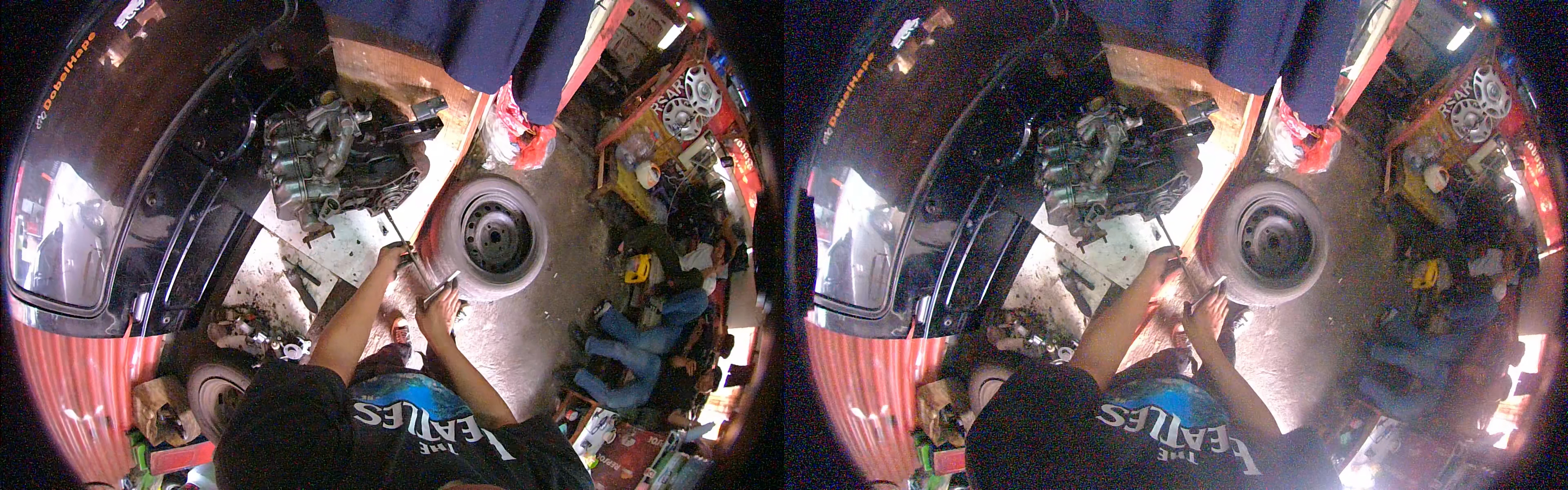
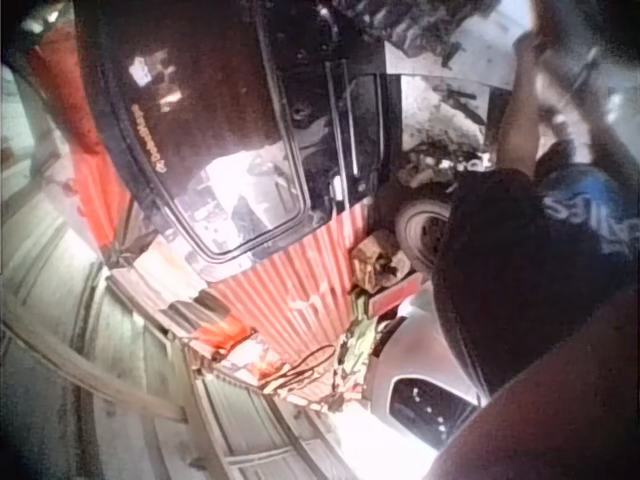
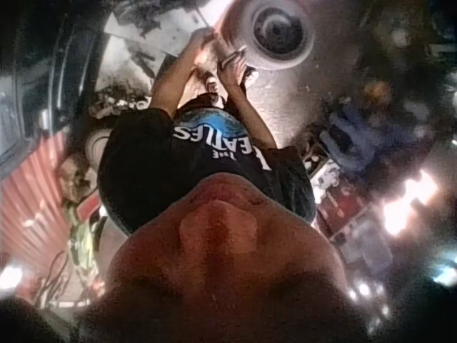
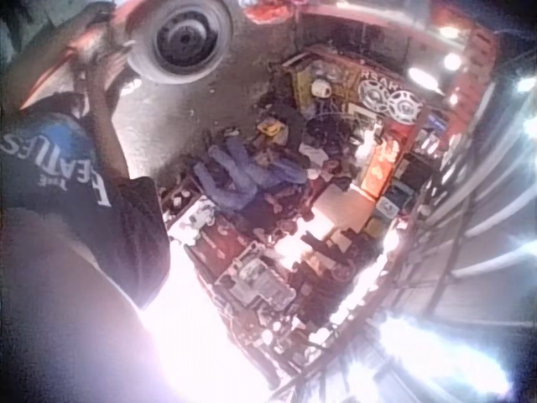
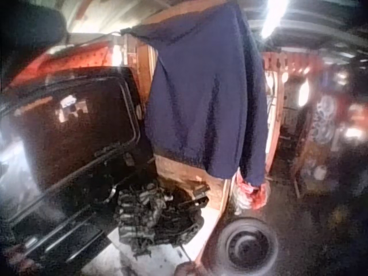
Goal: The person uses a wrench to loosen and tighten bolts on a car engine block resting on a workbench. The person repeatedly applies torque to the same bolt area without visibly removing or installing parts.
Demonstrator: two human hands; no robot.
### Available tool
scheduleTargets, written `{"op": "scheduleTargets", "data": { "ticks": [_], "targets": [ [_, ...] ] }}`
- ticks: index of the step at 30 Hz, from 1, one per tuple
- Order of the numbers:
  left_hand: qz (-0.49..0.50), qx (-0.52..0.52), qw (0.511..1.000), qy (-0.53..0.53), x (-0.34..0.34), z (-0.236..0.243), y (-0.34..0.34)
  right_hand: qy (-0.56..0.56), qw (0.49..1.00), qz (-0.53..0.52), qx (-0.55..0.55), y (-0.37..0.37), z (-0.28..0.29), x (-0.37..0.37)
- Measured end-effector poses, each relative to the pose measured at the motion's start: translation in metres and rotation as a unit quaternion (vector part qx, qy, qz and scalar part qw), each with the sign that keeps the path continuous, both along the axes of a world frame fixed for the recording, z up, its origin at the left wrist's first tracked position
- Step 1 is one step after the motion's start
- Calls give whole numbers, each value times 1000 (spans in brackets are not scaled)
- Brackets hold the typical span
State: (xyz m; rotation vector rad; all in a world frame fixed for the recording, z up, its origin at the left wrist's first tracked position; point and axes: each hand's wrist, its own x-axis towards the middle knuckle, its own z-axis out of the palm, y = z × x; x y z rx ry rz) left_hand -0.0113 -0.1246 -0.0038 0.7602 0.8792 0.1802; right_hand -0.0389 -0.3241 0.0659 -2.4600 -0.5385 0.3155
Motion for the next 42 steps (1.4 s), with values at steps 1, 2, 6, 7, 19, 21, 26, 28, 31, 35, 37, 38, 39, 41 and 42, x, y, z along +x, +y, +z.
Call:
{"op": "scheduleTargets", "data": {
  "ticks": [1,2,6,7,19,21,26,28,31,35,37,38,39,41,42],
  "targets": [
    [-2,-15,1000,5,3,-2,0,-60,997,2,-41,3,3,2],
    [-12,2,1000,2,6,-4,1,-141,987,14,-74,4,5,4],
    [-15,13,1000,-13,13,-14,5,168,974,-64,135,4,-8,14],
    [-13,13,1000,-9,14,-15,4,180,964,-69,182,5,-16,14],
    [-14,60,998,28,0,-22,5,31,999,-22,-33,-40,-32,-12],
    [3,48,998,27,0,-20,3,-6,998,26,52,-20,-36,-12],
    [-3,15,1000,-3,-4,-3,2,270,951,-53,140,4,-69,-3],
    [15,-69,998,0,-7,3,4,565,684,-162,431,10,-82,1],
    [-11,-24,1000,-8,-5,5,7,710,440,-220,504,2,-79,2],
    [6,-41,999,8,-3,-2,7,479,816,-206,249,-15,-41,0],
    [19,-36,999,23,-3,-6,5,267,955,-52,114,-17,-24,1],
    [12,-34,999,-3,-3,-8,5,151,987,28,39,-17,-19,1],
    [13,-28,999,-14,-4,-9,4,22,994,102,-35,-16,-16,-1],
    [16,-21,1000,-12,-5,-9,5,110,988,101,42,-12,-17,-4],
    [9,-21,1000,-10,-5,-9,6,159,980,91,79,-11,-21,-5]
  ]
}}
